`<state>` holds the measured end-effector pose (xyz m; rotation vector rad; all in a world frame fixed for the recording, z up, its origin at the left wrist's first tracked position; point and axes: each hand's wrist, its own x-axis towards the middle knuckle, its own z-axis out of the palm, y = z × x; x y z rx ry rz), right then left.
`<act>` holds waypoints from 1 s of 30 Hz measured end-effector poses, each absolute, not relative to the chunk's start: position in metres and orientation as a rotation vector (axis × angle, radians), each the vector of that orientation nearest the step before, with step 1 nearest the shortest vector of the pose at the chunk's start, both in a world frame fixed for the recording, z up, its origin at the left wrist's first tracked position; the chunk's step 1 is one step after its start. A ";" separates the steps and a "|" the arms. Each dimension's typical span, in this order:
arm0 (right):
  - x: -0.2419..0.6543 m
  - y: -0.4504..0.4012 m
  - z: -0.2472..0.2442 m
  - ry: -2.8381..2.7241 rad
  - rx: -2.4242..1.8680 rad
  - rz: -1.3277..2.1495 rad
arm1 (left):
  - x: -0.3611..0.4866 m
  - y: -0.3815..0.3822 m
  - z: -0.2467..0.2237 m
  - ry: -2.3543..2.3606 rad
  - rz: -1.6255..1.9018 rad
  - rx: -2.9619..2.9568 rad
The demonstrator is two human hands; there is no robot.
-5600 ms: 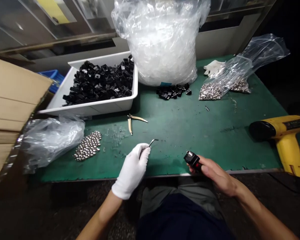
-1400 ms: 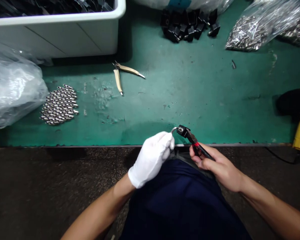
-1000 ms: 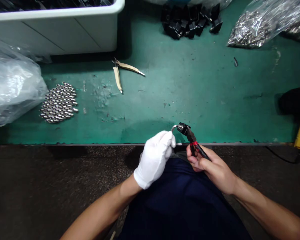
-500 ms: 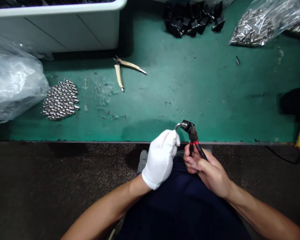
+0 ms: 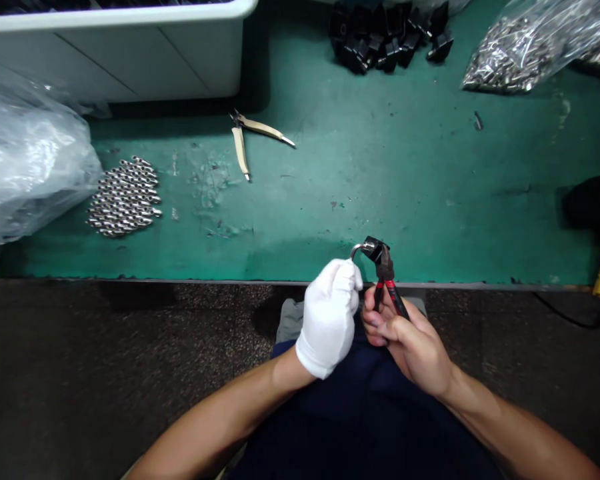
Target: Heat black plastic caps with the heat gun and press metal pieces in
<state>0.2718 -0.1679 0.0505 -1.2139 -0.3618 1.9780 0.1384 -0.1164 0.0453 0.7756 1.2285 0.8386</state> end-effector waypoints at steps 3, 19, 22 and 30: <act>0.270 -0.167 0.051 -0.355 -1.210 1.974 | 0.140 -0.117 0.045 1.244 0.873 0.781; 0.262 -0.168 0.049 -0.337 -1.212 1.926 | 0.151 -0.119 0.047 1.325 0.937 0.828; 0.259 -0.169 0.048 -0.336 -1.232 1.908 | 0.153 -0.120 0.047 1.353 0.962 0.843; 0.250 -0.172 0.040 -0.380 -1.313 1.787 | 0.161 -0.121 0.045 1.332 1.035 0.886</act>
